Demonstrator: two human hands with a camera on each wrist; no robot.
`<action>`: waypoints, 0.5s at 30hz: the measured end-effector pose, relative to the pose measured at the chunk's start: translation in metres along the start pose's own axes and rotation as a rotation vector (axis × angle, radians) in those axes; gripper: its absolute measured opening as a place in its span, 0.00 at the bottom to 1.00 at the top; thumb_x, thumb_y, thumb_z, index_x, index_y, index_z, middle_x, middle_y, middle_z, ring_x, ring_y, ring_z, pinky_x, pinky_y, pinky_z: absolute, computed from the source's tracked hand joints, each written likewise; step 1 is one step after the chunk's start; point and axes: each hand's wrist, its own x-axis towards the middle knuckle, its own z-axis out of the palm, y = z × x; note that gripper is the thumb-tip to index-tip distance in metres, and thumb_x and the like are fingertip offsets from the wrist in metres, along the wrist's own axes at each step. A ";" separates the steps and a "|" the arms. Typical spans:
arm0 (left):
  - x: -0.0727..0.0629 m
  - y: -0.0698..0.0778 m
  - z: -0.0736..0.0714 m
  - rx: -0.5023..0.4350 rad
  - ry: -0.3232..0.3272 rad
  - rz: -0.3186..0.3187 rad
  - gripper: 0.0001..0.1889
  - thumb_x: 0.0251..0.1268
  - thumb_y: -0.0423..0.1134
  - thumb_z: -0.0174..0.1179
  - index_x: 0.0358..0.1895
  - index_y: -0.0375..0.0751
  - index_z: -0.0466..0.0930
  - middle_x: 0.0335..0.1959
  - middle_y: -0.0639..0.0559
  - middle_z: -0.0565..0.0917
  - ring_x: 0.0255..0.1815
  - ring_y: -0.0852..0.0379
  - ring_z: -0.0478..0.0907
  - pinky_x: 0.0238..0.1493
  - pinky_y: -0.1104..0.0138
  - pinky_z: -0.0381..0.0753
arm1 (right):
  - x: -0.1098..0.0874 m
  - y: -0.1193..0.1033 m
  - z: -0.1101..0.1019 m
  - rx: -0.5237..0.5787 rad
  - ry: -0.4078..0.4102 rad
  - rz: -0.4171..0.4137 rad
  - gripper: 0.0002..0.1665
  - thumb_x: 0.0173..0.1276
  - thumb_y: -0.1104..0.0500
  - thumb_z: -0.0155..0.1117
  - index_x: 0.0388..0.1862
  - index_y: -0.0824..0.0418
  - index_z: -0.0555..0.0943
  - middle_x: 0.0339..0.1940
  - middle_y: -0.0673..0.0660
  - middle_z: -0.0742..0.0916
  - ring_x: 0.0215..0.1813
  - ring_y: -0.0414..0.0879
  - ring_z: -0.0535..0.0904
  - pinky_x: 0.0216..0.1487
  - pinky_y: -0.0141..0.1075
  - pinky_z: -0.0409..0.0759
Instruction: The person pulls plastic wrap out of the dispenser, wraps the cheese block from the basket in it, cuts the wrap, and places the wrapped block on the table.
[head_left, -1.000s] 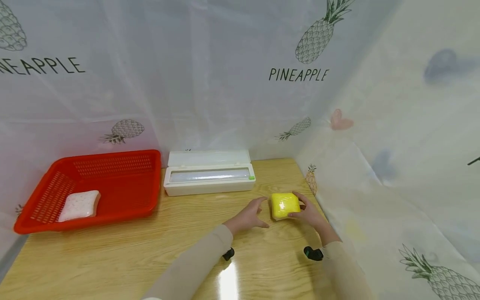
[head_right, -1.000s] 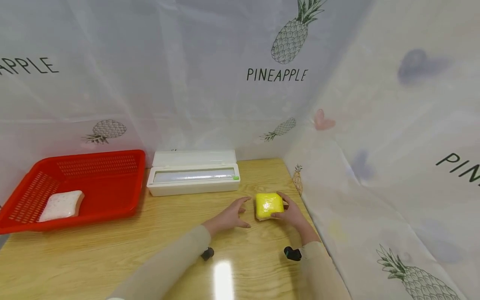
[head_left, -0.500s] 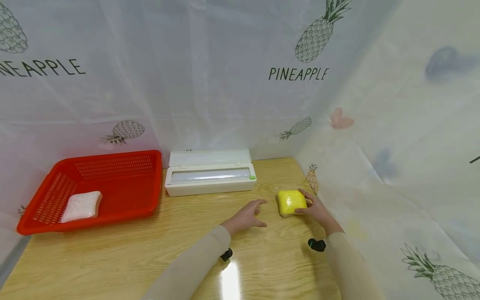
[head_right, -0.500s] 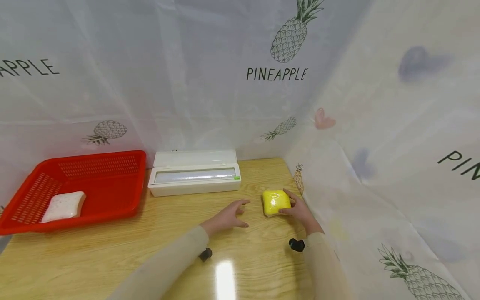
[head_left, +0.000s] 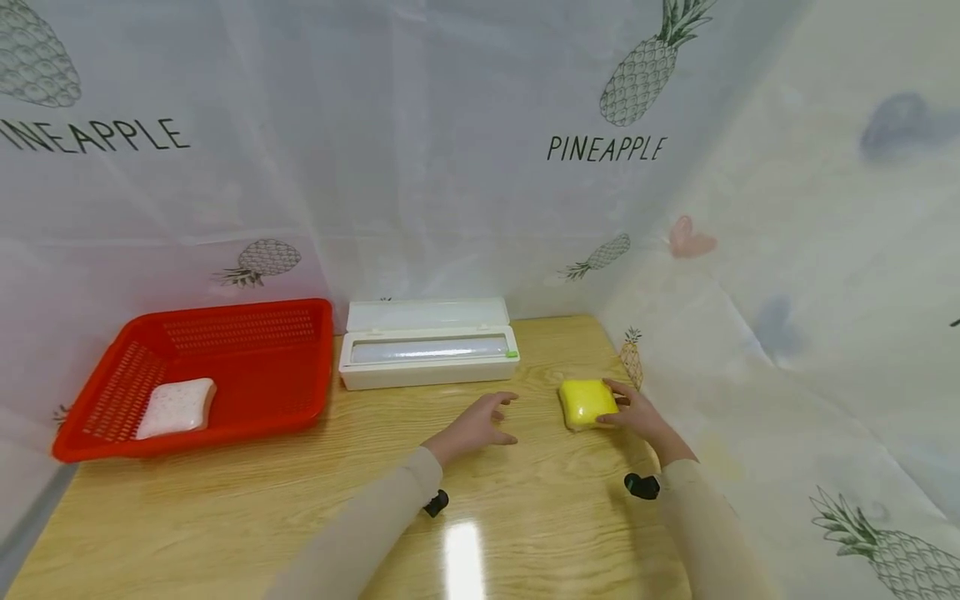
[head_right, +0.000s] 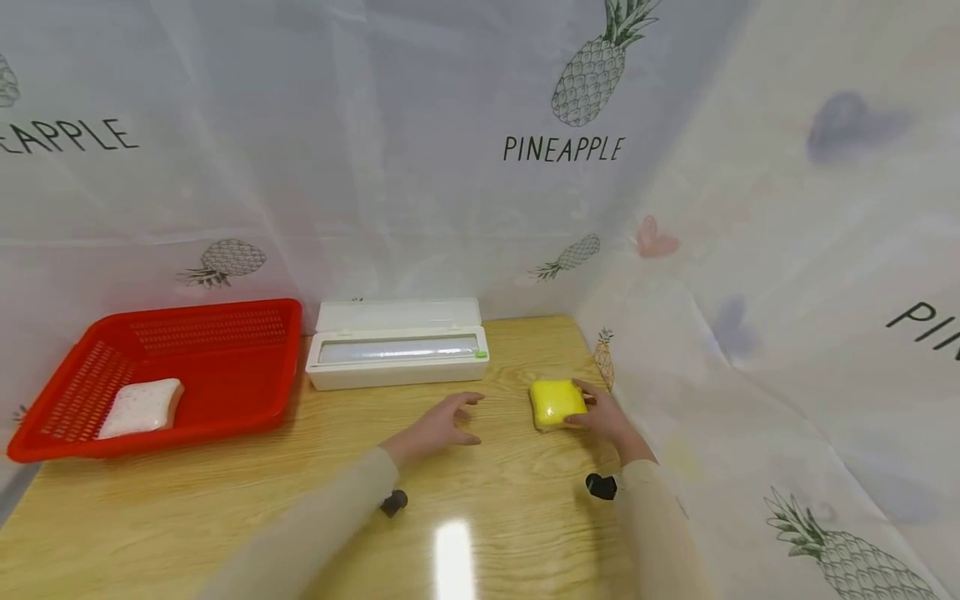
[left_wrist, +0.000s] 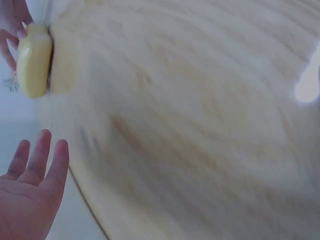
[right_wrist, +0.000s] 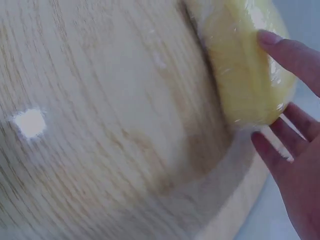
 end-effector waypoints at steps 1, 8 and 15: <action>-0.002 -0.001 -0.004 -0.009 0.005 -0.001 0.41 0.58 0.38 0.71 0.74 0.45 0.60 0.70 0.42 0.65 0.63 0.43 0.70 0.54 0.55 0.77 | 0.001 -0.003 0.000 -0.022 0.003 -0.003 0.50 0.62 0.59 0.73 0.76 0.67 0.56 0.73 0.74 0.58 0.68 0.74 0.59 0.60 0.61 0.69; -0.021 -0.008 -0.042 0.004 0.067 0.010 0.41 0.58 0.40 0.71 0.74 0.46 0.60 0.69 0.43 0.66 0.62 0.45 0.70 0.54 0.54 0.76 | 0.009 -0.035 -0.001 -0.151 0.023 -0.094 0.47 0.61 0.57 0.73 0.75 0.63 0.61 0.73 0.73 0.59 0.68 0.73 0.56 0.60 0.69 0.62; -0.052 -0.003 -0.091 0.095 0.189 -0.031 0.40 0.58 0.41 0.71 0.73 0.48 0.61 0.68 0.47 0.67 0.63 0.46 0.68 0.57 0.53 0.75 | 0.029 -0.082 0.011 -0.177 -0.020 -0.195 0.46 0.61 0.54 0.73 0.75 0.59 0.63 0.72 0.65 0.65 0.70 0.67 0.59 0.65 0.64 0.60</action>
